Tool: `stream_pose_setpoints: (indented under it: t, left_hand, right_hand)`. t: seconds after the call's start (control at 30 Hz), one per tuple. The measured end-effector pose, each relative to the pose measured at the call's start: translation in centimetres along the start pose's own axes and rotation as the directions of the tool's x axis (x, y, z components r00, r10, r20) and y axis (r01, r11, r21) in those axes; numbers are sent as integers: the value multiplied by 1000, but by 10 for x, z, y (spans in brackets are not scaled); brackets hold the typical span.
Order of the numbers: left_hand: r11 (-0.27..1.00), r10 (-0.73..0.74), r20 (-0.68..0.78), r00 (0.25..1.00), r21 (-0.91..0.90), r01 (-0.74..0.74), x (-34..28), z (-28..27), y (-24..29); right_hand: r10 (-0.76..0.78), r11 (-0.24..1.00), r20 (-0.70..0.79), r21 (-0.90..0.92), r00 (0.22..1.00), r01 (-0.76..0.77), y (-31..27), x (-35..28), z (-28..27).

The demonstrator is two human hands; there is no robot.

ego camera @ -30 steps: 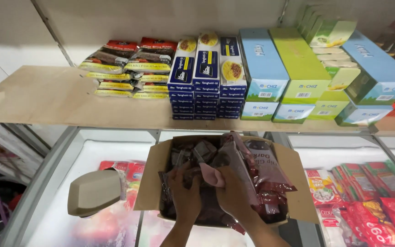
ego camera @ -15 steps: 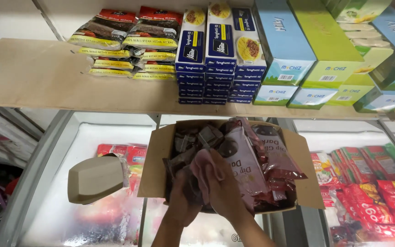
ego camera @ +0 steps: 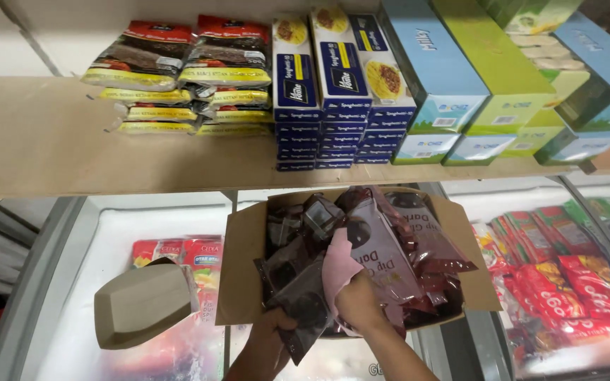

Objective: The recorder wipes small food packets with a cloth and neatly arranges them on a grocery store shelf.

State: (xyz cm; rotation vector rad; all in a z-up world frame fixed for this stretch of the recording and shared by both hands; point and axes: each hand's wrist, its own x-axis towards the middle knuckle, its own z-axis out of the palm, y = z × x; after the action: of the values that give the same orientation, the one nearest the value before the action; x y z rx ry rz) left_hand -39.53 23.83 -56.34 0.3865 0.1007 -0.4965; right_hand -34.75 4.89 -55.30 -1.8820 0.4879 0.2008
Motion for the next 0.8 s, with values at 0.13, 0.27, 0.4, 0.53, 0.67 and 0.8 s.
stream_pose_setpoints:
  t: [0.13, 0.27, 0.4, 0.53, 0.67, 0.8]
  left_hand:
    - [984, -141, 34, 989, 116, 136, 17, -12, 5]
    - [904, 67, -86, 994, 428, -24, 30, -30, -31]
    - [988, 92, -83, 992, 133, -81, 30, -10, -30]
    - [994, 57, -52, 997, -94, -62, 18, 13, -23]
    - [274, 369, 248, 896, 892, -359, 41, -88, -53]
    - [995, 72, -201, 977, -56, -85, 22, -7, -25]
  right_hand:
    - [-433, 901, -195, -76, 880, 427, -5, 1, 8]
    - [-575, 818, -161, -147, 802, 557, -51, -4, 5]
    - [-585, 780, -172, -389, 793, 491, -58, -5, 4]
    - [-697, 707, -143, -301, 703, 640, -70, -45, 5]
    - [-963, 20, 215, -539, 160, 842, -65, -66, 8]
    - [-925, 252, 147, -457, 352, 853, -59, -35, 1]
